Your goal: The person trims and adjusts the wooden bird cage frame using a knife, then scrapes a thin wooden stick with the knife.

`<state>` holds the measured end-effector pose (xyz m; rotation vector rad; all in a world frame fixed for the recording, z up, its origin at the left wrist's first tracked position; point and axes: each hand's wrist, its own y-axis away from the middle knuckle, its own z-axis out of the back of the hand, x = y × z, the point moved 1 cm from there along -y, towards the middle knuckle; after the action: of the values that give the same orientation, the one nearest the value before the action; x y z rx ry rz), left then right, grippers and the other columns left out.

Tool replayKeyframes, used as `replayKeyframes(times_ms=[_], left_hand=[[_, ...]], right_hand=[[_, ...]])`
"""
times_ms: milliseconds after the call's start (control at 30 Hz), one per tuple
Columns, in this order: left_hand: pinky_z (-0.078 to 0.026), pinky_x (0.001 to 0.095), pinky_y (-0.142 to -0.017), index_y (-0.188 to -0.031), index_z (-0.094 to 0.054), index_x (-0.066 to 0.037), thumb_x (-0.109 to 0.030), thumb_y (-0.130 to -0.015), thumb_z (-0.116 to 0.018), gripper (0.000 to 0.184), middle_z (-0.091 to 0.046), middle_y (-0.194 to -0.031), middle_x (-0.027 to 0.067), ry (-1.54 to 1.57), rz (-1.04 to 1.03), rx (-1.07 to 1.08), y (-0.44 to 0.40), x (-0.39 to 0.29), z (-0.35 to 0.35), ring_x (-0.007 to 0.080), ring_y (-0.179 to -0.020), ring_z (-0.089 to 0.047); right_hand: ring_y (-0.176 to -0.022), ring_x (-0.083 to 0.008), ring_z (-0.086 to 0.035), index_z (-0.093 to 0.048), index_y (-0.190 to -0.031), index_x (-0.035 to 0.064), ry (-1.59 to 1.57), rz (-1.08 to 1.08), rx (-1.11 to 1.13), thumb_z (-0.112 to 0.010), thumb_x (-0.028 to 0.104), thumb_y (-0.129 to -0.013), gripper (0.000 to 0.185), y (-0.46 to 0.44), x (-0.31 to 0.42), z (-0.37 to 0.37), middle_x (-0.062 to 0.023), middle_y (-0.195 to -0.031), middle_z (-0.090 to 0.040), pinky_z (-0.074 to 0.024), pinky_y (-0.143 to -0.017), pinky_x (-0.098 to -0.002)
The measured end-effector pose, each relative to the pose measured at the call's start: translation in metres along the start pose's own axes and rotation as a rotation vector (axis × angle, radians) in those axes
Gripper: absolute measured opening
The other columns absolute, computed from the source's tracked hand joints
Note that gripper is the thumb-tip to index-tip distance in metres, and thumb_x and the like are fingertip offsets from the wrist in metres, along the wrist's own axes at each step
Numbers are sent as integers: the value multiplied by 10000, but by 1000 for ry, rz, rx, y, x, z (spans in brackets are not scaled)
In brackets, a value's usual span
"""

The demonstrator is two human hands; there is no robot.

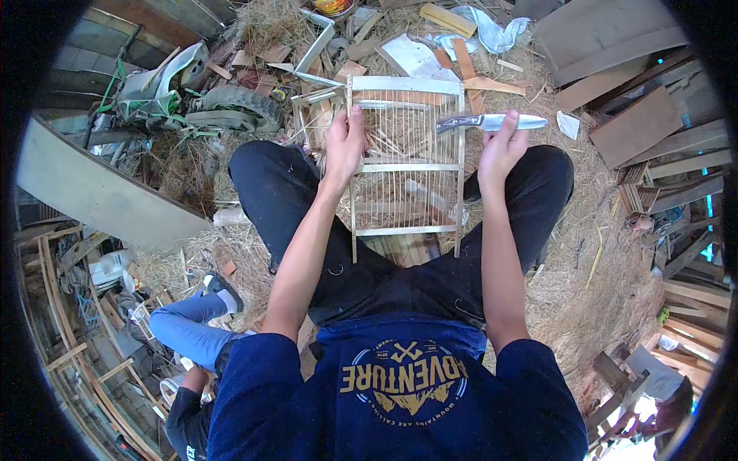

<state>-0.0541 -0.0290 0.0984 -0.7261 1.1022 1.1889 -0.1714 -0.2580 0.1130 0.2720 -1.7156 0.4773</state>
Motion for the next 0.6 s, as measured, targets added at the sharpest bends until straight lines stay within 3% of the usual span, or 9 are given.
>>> replayKeyframes(times_ms=[67,133,233,367,433,533,600], left_hand=[[-383,295,-442,-1004,-611,47,-448,-1060,-421,533,-528,-524,40,3,4,-1,1,0,0,106,-448,-493],[-390,294,-452,-1000,-613,40,-436,-1061,-426,515,-524,-525,38,2,2,2,2,-2,-1,105,-456,-498],[-423,325,-479,-819,-535,-11,-370,-1061,-464,439,-487,-551,32,66,14,9,1,-1,-3,118,-482,-512],[-420,323,-481,-818,-533,-13,-367,-1064,-457,437,-483,-551,29,80,5,9,-1,1,-2,116,-486,-512],[-420,321,-483,-819,-532,-14,-366,-1064,-455,436,-485,-555,29,103,-11,24,-3,4,-4,115,-489,-513],[-415,291,-521,-1000,-599,21,-398,-1070,-426,458,-478,-548,9,73,-6,27,-3,5,-6,104,-507,-502],[-420,308,-499,-881,-554,4,-373,-1066,-445,434,-485,-560,20,79,-3,17,-3,4,-7,109,-498,-510]], right_hand=[[-542,-31,-401,-588,-959,46,98,39,85,-494,338,-1065,324,7,-1,-3,29,-707,-503,-324,-467,-202],[-547,-37,-410,-582,-960,41,129,87,39,-492,342,-1065,331,5,-8,-2,25,-712,-510,-326,-475,-206],[-560,-45,-423,-576,-964,32,45,109,-70,-490,348,-1065,343,1,9,-1,18,-720,-520,-333,-486,-213],[-576,-48,-430,-565,-966,25,171,277,-119,-488,353,-1066,351,-4,17,11,8,-720,-525,-341,-499,-223],[-625,-102,-502,-601,-970,-7,274,327,-80,-488,307,-1064,347,-3,9,14,-35,-756,-582,-400,-565,-272],[-736,-245,-661,-643,-979,-33,439,467,6,-513,202,-1040,275,7,9,6,-155,-836,-680,-508,-696,-371],[-713,-269,-663,-651,-972,-27,418,562,42,-524,195,-1032,263,8,16,-1,-157,-818,-675,-510,-674,-376]])
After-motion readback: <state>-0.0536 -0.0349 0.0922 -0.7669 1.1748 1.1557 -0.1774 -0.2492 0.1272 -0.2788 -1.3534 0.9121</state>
